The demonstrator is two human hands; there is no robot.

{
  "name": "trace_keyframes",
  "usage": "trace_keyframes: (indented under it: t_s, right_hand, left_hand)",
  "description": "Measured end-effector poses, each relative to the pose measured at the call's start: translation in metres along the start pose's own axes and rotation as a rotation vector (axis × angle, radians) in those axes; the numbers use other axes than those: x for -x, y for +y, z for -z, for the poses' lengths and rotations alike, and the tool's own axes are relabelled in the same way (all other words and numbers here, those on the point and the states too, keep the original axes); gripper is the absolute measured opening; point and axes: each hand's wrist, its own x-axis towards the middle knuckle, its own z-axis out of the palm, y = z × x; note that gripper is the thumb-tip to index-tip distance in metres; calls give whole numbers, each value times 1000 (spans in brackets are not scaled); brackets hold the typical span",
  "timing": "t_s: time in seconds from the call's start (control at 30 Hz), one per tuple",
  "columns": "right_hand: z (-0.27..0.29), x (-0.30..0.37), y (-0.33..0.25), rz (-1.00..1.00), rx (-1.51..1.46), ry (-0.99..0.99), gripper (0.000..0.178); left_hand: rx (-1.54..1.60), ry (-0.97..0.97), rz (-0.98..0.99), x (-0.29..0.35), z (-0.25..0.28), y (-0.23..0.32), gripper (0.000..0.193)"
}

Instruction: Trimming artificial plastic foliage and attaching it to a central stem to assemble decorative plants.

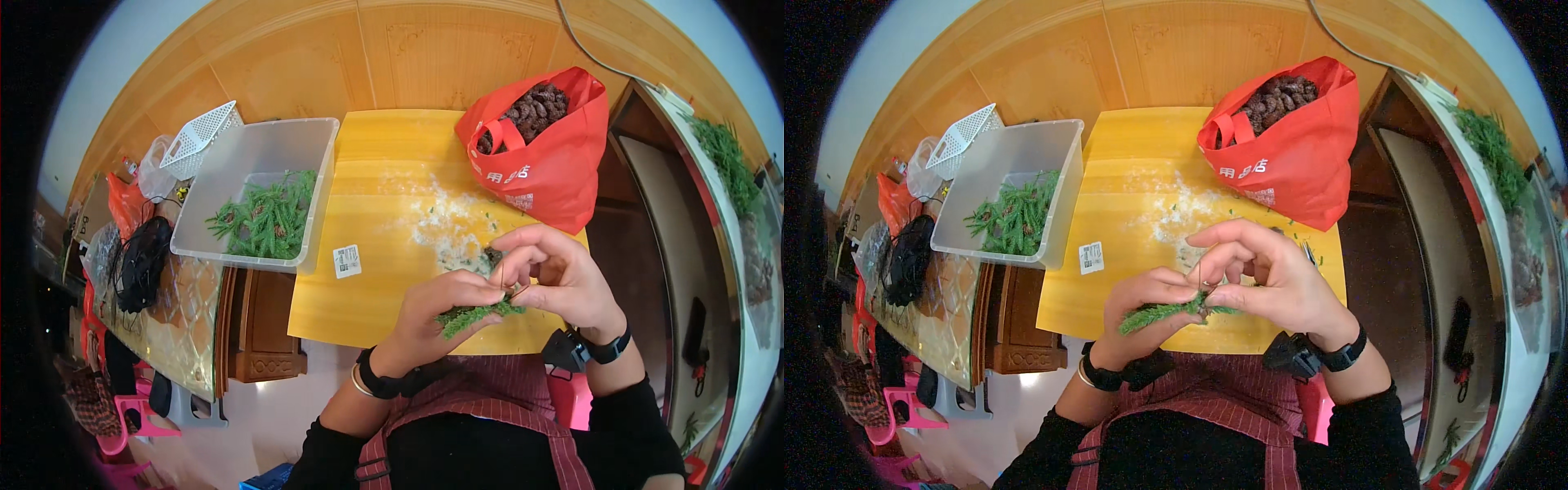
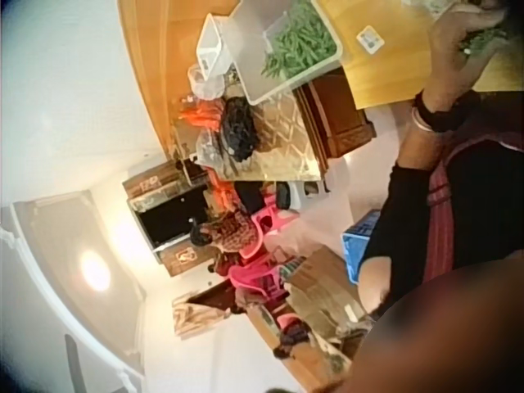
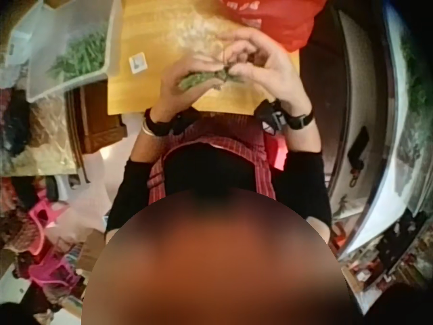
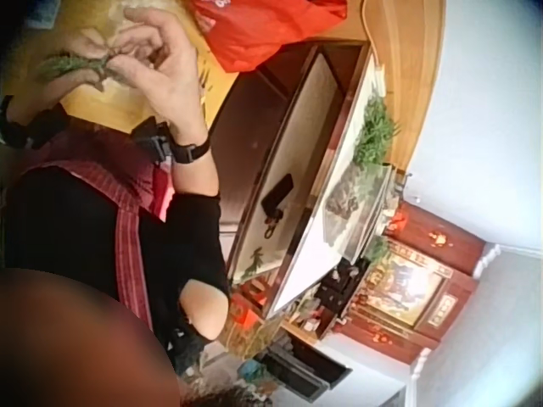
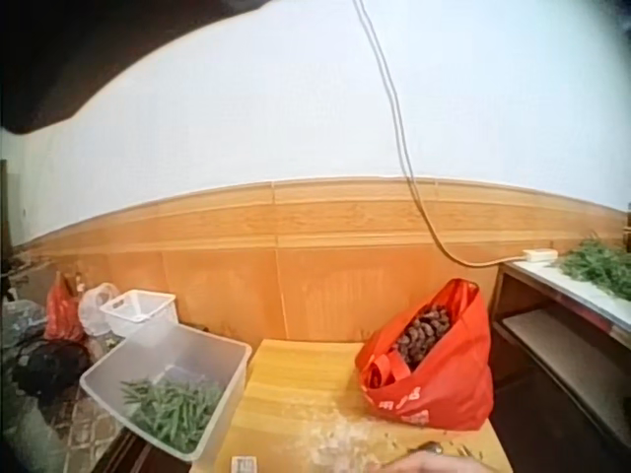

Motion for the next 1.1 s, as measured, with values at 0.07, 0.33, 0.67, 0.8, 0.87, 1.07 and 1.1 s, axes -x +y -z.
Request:
trace_keyframes:
  t_s: [0.07, 0.33, 0.67, 0.8, 0.87, 1.07, 1.1]
  right_hand:
    - [-2, -2, 1, -7, -35, 24, 50]
    - [-13, 4, 8, 59, -63, 191, 45]
    - [-34, 8, 46, 268, -61, 630, 40]
    - [-15, 16, 47, 211, 51, 540, 43]
    - [26, 41, 62, -24, 463, 522, 48]
    - [76, 112, 140, -542, 1319, 458, 66]
    - [75, 112, 144, -539, 1356, 432, 68]
  left_hand:
    - [37, -4, 32, 1, 1, -1, 28]
    - [-30, 2, -88, 1, -2, -7, 31]
    - [-702, 48, -378, -9, -16, -14, 24]
    - [-579, 42, -304, 4, -11, -20, 23]
    - [70, 138, 237, 8, -14, -19, 22]
    - [517, 116, 350, 4, -12, -21, 28]
    - [628, 160, 421, 4, -11, -20, 28]
